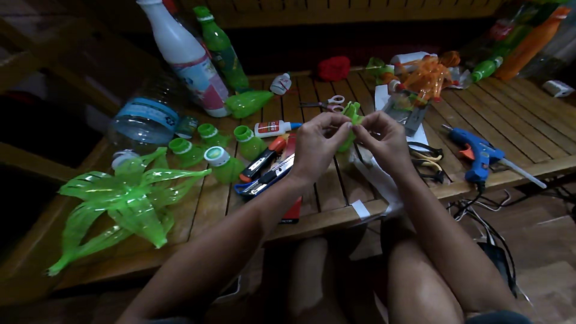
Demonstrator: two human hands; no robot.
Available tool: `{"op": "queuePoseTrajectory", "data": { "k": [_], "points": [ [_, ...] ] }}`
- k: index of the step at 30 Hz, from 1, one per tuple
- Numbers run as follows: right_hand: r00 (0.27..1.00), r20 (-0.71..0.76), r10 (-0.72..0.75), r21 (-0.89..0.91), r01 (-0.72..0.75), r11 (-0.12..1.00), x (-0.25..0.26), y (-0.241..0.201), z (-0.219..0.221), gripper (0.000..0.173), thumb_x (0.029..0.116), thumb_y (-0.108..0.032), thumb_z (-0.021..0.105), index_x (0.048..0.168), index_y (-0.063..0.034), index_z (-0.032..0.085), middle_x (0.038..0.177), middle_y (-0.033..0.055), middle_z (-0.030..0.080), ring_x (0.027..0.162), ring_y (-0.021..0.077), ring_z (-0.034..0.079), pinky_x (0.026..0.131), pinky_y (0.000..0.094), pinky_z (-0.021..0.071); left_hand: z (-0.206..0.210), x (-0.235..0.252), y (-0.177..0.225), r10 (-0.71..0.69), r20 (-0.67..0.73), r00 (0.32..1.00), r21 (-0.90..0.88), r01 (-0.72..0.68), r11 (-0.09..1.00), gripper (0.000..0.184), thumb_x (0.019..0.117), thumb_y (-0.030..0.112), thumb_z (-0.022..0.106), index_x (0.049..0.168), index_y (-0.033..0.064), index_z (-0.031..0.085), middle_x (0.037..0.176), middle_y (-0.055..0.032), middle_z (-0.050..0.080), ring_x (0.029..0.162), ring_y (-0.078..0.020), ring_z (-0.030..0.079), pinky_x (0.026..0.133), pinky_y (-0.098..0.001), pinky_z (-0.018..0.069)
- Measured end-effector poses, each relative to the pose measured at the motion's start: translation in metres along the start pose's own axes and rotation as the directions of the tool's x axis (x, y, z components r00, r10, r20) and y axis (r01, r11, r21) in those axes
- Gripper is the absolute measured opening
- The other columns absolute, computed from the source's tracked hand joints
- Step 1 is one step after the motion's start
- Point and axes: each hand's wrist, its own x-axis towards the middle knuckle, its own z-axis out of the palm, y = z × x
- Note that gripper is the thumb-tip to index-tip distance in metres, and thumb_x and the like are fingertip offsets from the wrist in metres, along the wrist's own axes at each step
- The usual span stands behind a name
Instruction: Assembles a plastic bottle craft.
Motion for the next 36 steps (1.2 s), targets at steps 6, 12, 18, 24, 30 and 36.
{"op": "queuePoseTrajectory", "data": {
  "k": [6,12,18,24,30,36],
  "points": [
    [1.000,0.011,0.013,0.045,-0.014,0.999,0.0000,-0.0005,-0.0030,0.009,0.0984,-0.008,0.062,0.105,-0.0010,0.062,0.096,-0.0012,0.065,0.086,-0.0006,0.065,0.078,0.0186,0.0571,-0.0002,0.0000,0.0011,-0.031,0.025,0.999,-0.041,0.032,0.999,0.010,0.0982,0.009,0.066,0.105,0.0022,0.069,0.094,-0.0004,0.071,0.079,-0.0001,0.067,0.075,-0.0170,0.0569],
    [1.000,0.016,0.017,0.106,-0.018,0.994,0.0009,-0.0012,-0.0024,0.018,0.0956,-0.005,0.058,0.112,-0.0007,0.057,0.097,-0.0022,0.062,0.086,-0.0012,0.062,0.077,0.0171,0.0542,0.0021,-0.0009,0.0005,-0.057,0.038,0.998,-0.045,0.059,0.997,0.011,0.0979,0.009,0.066,0.105,0.0014,0.068,0.093,-0.0002,0.070,0.078,-0.0001,0.066,0.075,-0.0176,0.0567],
    [1.000,0.022,0.010,0.115,-0.013,0.993,0.0010,-0.0012,-0.0020,0.020,0.0922,-0.006,0.066,0.111,-0.0031,0.059,0.089,-0.0055,0.061,0.080,-0.0011,0.061,0.073,0.0169,0.0543,0.0044,-0.0021,-0.0025,-0.013,0.024,1.000,-0.035,0.014,0.999,0.010,0.0976,0.008,0.066,0.104,0.0010,0.068,0.091,-0.0005,0.070,0.077,0.0002,0.067,0.074,-0.0170,0.0569],
    [1.000,0.019,-0.005,0.123,0.002,0.992,0.0009,-0.0001,-0.0018,0.016,0.0936,-0.006,0.065,0.109,-0.0031,0.060,0.086,-0.0066,0.063,0.080,-0.0014,0.062,0.076,0.0171,0.0541,0.0044,-0.0033,-0.0013,-0.030,0.028,0.999,-0.019,0.031,0.999,0.011,0.0973,0.009,0.067,0.105,0.0026,0.069,0.093,-0.0001,0.071,0.078,0.0005,0.066,0.074,-0.0169,0.0566],
    [0.999,0.028,-0.034,0.123,0.031,0.992,0.0015,-0.0012,-0.0029,0.012,0.0930,-0.006,0.062,0.105,-0.0049,0.060,0.087,-0.0085,0.062,0.082,-0.0037,0.061,0.077,0.0162,0.0528,0.0057,-0.0056,-0.0015,-0.002,0.038,0.999,-0.024,0.003,1.000,0.011,0.0969,0.009,0.067,0.105,0.0006,0.069,0.099,-0.0028,0.070,0.082,-0.0001,0.067,0.077,-0.0169,0.0573],
    [0.999,0.030,-0.042,0.124,0.038,0.992,0.0016,-0.0011,-0.0034,0.010,0.0928,-0.006,0.061,0.103,-0.0068,0.060,0.087,-0.0097,0.061,0.083,-0.0043,0.060,0.079,0.0163,0.0522,0.0072,-0.0069,-0.0025,0.033,0.037,0.999,-0.027,-0.032,0.999,0.011,0.0962,0.007,0.067,0.103,-0.0003,0.070,0.100,-0.0045,0.070,0.083,-0.0009,0.067,0.077,-0.0169,0.0576]
  ]
}}
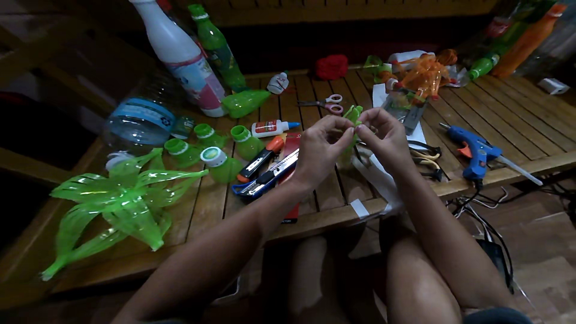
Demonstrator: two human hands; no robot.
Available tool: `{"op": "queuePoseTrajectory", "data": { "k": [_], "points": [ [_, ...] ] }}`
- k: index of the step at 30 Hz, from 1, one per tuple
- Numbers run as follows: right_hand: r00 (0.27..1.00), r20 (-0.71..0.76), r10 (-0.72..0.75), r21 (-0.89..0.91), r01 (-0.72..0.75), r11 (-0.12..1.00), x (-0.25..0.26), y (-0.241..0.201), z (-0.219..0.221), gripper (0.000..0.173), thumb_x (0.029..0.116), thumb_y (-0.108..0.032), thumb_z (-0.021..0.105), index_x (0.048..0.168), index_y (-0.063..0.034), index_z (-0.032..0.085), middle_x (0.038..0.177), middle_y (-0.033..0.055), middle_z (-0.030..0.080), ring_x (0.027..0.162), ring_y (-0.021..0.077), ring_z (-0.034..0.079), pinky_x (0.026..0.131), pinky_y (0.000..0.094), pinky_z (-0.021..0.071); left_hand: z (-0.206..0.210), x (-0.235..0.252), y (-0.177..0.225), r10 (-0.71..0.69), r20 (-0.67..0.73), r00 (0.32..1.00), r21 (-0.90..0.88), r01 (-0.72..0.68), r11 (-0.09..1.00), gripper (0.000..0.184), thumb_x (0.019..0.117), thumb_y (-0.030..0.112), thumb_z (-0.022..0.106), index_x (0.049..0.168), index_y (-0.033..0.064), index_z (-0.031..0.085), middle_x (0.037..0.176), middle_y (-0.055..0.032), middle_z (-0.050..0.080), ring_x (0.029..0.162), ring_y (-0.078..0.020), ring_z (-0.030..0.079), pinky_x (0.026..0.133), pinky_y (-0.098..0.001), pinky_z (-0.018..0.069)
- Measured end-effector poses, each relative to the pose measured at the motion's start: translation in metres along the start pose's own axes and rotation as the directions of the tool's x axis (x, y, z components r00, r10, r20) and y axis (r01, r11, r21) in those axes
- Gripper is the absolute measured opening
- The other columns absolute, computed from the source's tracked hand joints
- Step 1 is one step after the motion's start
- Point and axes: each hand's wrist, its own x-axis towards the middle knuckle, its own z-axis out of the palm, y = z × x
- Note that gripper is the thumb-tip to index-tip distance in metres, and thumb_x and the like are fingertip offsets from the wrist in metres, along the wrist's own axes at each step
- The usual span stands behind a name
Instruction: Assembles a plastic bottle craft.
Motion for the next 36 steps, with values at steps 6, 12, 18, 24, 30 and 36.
{"op": "queuePoseTrajectory", "data": {
  "k": [6,12,18,24,30,36],
  "points": [
    [1.000,0.002,-0.005,0.020,0.005,1.000,-0.0001,0.0024,-0.0003,0.007,0.0929,-0.007,0.060,0.100,-0.0079,0.059,0.088,-0.0096,0.060,0.082,-0.0048,0.059,0.077,0.0160,0.0514,0.0004,-0.0010,0.0017,-0.001,0.001,1.000,0.011,0.001,1.000,0.011,0.0957,0.006,0.067,0.103,-0.0009,0.070,0.100,-0.0046,0.069,0.083,-0.0003,0.066,0.076,-0.0161,0.0567],
    [1.000,0.013,-0.009,0.024,0.009,1.000,0.0005,0.0025,-0.0002,0.006,0.0931,-0.006,0.058,0.098,-0.0095,0.058,0.087,-0.0102,0.059,0.082,-0.0054,0.058,0.077,0.0153,0.0501,0.0004,-0.0009,0.0003,0.018,0.010,1.000,0.005,-0.018,1.000,0.010,0.0953,0.006,0.067,0.103,-0.0005,0.070,0.100,-0.0041,0.069,0.082,-0.0001,0.066,0.076,-0.0161,0.0571],
    [1.000,0.013,-0.020,0.000,0.020,1.000,0.0001,0.0025,-0.0008,0.005,0.0927,-0.007,0.057,0.097,-0.0093,0.059,0.088,-0.0094,0.059,0.084,-0.0046,0.058,0.079,0.0158,0.0498,0.0010,-0.0014,0.0009,0.012,0.013,1.000,-0.033,-0.012,0.999,0.010,0.0948,0.005,0.067,0.103,-0.0010,0.069,0.099,-0.0040,0.069,0.080,-0.0005,0.066,0.075,-0.0166,0.0573],
    [0.999,0.021,-0.039,0.000,0.039,0.999,0.0004,0.0035,-0.0010,0.005,0.0925,-0.006,0.057,0.095,-0.0091,0.060,0.089,-0.0089,0.059,0.086,-0.0044,0.058,0.081,0.0164,0.0497,0.0011,-0.0014,0.0006,0.018,0.014,1.000,-0.038,-0.017,0.999,0.009,0.0943,0.004,0.067,0.102,-0.0012,0.069,0.098,-0.0036,0.069,0.080,0.0000,0.066,0.075,-0.0158,0.0574],
    [0.998,0.029,-0.050,-0.002,0.050,0.999,0.0002,0.0032,-0.0013,0.005,0.0923,-0.006,0.056,0.095,-0.0095,0.059,0.088,-0.0097,0.059,0.085,-0.0053,0.058,0.081,0.0158,0.0497,0.0011,-0.0016,0.0012,0.011,0.020,1.000,-0.050,-0.010,0.999,0.009,0.0943,0.003,0.066,0.102,-0.0007,0.069,0.098,-0.0032,0.069,0.080,0.0003,0.066,0.074,-0.0158,0.0573],
    [0.997,0.026,-0.070,-0.011,0.070,0.997,0.0003,0.0043,-0.0014,0.006,0.0928,-0.006,0.056,0.096,-0.0082,0.060,0.090,-0.0084,0.060,0.087,-0.0047,0.058,0.082,0.0167,0.0499,0.0012,-0.0016,-0.0004,0.028,0.028,0.999,-0.044,-0.027,0.999,0.009,0.0946,0.005,0.066,0.102,0.0000,0.069,0.098,-0.0026,0.069,0.083,-0.0005,0.067,0.077,-0.0166,0.0573]
  ]
}}
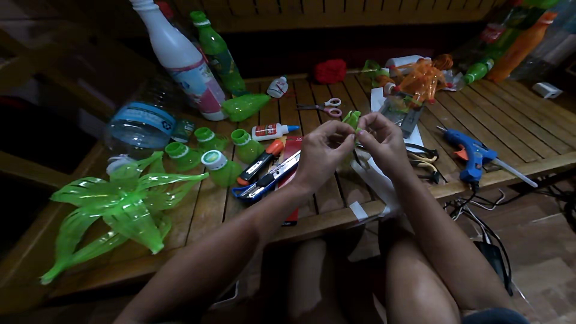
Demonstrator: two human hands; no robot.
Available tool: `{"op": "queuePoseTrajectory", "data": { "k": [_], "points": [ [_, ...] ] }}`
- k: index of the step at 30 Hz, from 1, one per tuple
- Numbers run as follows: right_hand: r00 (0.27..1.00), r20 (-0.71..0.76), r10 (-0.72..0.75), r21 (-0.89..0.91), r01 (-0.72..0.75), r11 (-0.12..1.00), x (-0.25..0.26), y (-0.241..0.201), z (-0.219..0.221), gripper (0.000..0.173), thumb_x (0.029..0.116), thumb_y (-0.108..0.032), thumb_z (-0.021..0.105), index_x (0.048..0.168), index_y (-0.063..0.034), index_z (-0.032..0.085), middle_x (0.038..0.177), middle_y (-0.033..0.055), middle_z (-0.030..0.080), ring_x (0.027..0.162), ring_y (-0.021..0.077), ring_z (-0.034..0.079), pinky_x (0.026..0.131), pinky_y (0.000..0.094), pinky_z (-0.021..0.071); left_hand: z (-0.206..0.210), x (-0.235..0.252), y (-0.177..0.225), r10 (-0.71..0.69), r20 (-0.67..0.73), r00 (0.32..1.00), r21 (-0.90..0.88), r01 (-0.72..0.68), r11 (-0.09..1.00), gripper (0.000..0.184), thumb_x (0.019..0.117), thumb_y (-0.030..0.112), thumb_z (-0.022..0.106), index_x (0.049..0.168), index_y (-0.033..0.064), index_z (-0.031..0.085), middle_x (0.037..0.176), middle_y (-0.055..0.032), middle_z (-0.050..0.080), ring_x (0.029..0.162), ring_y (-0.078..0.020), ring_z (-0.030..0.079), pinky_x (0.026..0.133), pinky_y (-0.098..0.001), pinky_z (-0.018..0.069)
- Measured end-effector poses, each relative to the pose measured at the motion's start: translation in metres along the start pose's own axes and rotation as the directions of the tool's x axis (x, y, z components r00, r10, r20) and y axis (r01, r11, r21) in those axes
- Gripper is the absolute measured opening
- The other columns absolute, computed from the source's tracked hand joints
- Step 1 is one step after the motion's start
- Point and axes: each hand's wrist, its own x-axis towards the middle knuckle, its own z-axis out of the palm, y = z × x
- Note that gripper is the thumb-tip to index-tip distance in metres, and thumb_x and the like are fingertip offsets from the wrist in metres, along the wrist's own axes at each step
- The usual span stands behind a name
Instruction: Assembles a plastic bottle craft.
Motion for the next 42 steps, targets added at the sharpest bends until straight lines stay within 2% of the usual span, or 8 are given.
{"op": "queuePoseTrajectory", "data": {
  "k": [4,25,37,42],
  "points": [
    [1.000,-0.004,-0.019,-0.016,0.018,1.000,-0.0001,0.0018,-0.0006,0.004,0.0928,-0.007,0.057,0.094,-0.0072,0.061,0.096,-0.0057,0.059,0.092,-0.0038,0.057,0.086,0.0171,0.0490,0.0005,-0.0001,-0.0001,-0.004,-0.002,1.000,-0.004,0.004,1.000,0.009,0.0946,0.004,0.066,0.102,-0.0004,0.069,0.098,-0.0029,0.069,0.085,-0.0007,0.067,0.078,-0.0165,0.0572],
    [0.999,0.001,-0.032,-0.062,0.032,0.998,-0.0013,0.0009,-0.0016,0.006,0.0937,-0.007,0.056,0.096,-0.0056,0.061,0.096,-0.0047,0.059,0.093,-0.0035,0.057,0.087,0.0171,0.0487,0.0011,0.0001,-0.0014,0.029,0.018,0.999,0.012,-0.029,1.000,0.011,0.0954,0.003,0.065,0.104,-0.0033,0.069,0.102,-0.0063,0.068,0.086,-0.0004,0.066,0.079,-0.0153,0.0560],
    [0.997,-0.010,-0.081,-0.083,0.080,0.993,-0.0026,0.0044,0.0015,0.006,0.0951,-0.008,0.054,0.096,-0.0050,0.060,0.097,-0.0034,0.058,0.092,-0.0038,0.056,0.085,0.0161,0.0486,0.0032,-0.0005,-0.0029,0.068,0.009,0.998,0.019,-0.068,0.998,0.011,0.0957,0.002,0.065,0.103,-0.0043,0.069,0.100,-0.0071,0.068,0.085,-0.0008,0.066,0.079,-0.0155,0.0563],
    [0.998,-0.003,-0.058,-0.097,0.057,0.994,-0.0027,0.0034,0.0006,0.006,0.0954,-0.008,0.054,0.097,-0.0048,0.059,0.096,-0.0041,0.058,0.092,-0.0040,0.056,0.086,0.0164,0.0485,0.0032,-0.0009,-0.0027,0.061,0.005,0.998,0.024,-0.061,0.998,0.011,0.0957,0.002,0.065,0.104,-0.0044,0.069,0.099,-0.0071,0.068,0.084,-0.0009,0.066,0.079,-0.0155,0.0562]
  ]
}}
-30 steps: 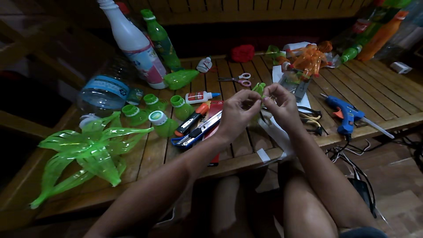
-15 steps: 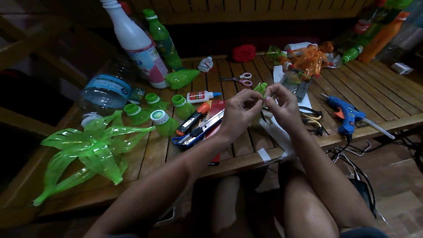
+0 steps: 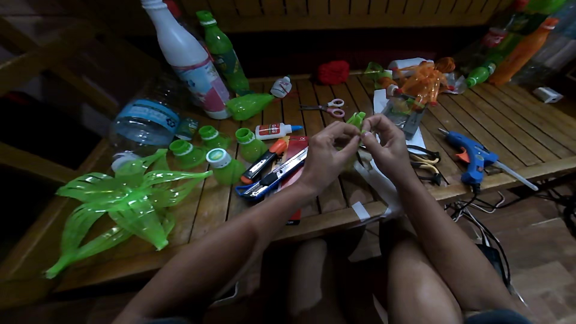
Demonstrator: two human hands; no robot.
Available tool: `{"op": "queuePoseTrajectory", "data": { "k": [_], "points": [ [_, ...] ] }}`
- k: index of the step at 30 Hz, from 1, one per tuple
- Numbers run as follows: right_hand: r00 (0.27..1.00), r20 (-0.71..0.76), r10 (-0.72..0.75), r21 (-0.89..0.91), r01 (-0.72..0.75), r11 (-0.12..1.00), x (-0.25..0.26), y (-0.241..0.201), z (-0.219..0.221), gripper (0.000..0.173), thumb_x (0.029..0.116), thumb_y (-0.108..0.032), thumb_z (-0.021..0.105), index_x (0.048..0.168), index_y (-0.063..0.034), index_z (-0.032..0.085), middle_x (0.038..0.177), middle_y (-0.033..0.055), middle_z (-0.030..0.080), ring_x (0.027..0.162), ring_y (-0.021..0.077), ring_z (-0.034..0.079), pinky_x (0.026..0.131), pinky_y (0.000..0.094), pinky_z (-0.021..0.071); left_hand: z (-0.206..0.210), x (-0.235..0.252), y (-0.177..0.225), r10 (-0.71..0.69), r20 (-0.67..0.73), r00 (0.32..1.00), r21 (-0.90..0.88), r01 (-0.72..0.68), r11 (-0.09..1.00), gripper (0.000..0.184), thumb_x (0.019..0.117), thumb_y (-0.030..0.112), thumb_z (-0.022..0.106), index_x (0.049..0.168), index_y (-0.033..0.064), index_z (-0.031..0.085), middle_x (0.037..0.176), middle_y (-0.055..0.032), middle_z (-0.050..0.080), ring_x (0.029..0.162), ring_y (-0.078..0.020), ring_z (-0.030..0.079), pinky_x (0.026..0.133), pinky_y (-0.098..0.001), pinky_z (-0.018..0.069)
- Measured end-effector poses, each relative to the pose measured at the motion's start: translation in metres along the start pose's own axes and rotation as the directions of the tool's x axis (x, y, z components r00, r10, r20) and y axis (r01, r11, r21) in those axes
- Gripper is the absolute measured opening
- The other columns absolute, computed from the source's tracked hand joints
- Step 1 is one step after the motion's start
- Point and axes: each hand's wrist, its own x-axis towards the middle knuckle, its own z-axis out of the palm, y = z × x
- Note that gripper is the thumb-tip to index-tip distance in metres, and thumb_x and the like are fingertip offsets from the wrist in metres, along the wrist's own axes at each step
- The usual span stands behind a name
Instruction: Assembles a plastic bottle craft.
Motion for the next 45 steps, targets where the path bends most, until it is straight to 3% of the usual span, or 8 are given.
{"op": "queuePoseTrajectory", "data": {
  "k": [9,26,31,35,39,45],
  "points": [
    [0.999,0.018,0.047,0.042,-0.048,0.998,-0.0017,-0.0030,-0.0027,0.009,0.0928,-0.010,0.059,0.101,-0.0063,0.060,0.099,-0.0066,0.061,0.097,-0.0042,0.058,0.091,0.0181,0.0492,-0.0007,-0.0006,-0.0020,-0.002,-0.024,1.000,-0.006,0.001,1.000,0.010,0.0947,0.003,0.067,0.102,-0.0030,0.070,0.100,-0.0071,0.069,0.084,-0.0022,0.067,0.079,-0.0170,0.0570],
    [0.999,-0.025,-0.035,0.046,0.036,0.998,-0.0001,0.0031,-0.0031,0.004,0.0907,-0.006,0.059,0.092,-0.0087,0.062,0.099,-0.0048,0.061,0.099,-0.0004,0.058,0.090,0.0200,0.0501,0.0028,-0.0030,-0.0037,0.020,-0.028,0.999,0.034,-0.019,0.999,0.011,0.0936,0.004,0.068,0.102,-0.0030,0.071,0.097,-0.0079,0.069,0.087,-0.0037,0.067,0.081,-0.0178,0.0569],
    [0.999,-0.001,0.046,0.005,-0.046,0.999,-0.0010,-0.0023,-0.0053,0.009,0.0960,-0.008,0.061,0.101,-0.0030,0.066,0.101,-0.0028,0.065,0.098,-0.0014,0.061,0.092,0.0201,0.0516,-0.0014,-0.0003,-0.0014,-0.032,-0.022,0.999,0.025,0.032,0.999,0.012,0.0959,0.005,0.065,0.104,-0.0037,0.070,0.100,-0.0092,0.069,0.085,-0.0043,0.068,0.079,-0.0190,0.0577],
    [0.996,0.012,0.089,-0.006,-0.089,0.996,-0.0018,-0.0051,-0.0066,0.020,0.0935,-0.010,0.062,0.111,-0.0007,0.064,0.106,-0.0006,0.065,0.100,0.0003,0.061,0.092,0.0208,0.0513,-0.0020,0.0001,0.0011,-0.034,-0.021,0.999,0.026,0.035,0.999,0.011,0.0964,0.005,0.066,0.103,-0.0022,0.070,0.099,-0.0070,0.069,0.083,-0.0021,0.067,0.078,-0.0175,0.0571],
    [0.995,0.024,0.096,0.024,-0.096,0.995,-0.0021,-0.0061,-0.0065,0.021,0.0930,-0.009,0.062,0.112,-0.0012,0.064,0.105,-0.0020,0.065,0.098,-0.0006,0.060,0.090,0.0195,0.0507,-0.0020,0.0003,0.0026,-0.039,-0.018,0.999,0.040,0.039,0.998,0.011,0.0969,0.006,0.065,0.103,-0.0020,0.069,0.099,-0.0071,0.069,0.083,-0.0017,0.067,0.078,-0.0173,0.0567],
    [0.996,0.024,0.089,0.058,-0.091,0.994,-0.0007,-0.0041,-0.0061,0.019,0.0990,-0.012,0.053,0.109,-0.0027,0.065,0.106,-0.0035,0.066,0.103,-0.0007,0.061,0.094,0.0218,0.0504,-0.0012,-0.0006,-0.0022,0.027,0.002,1.000,0.052,-0.027,0.998,0.013,0.0956,0.004,0.065,0.105,-0.0047,0.070,0.100,-0.0103,0.070,0.088,-0.0048,0.068,0.082,-0.0189,0.0572]
  ]
}}
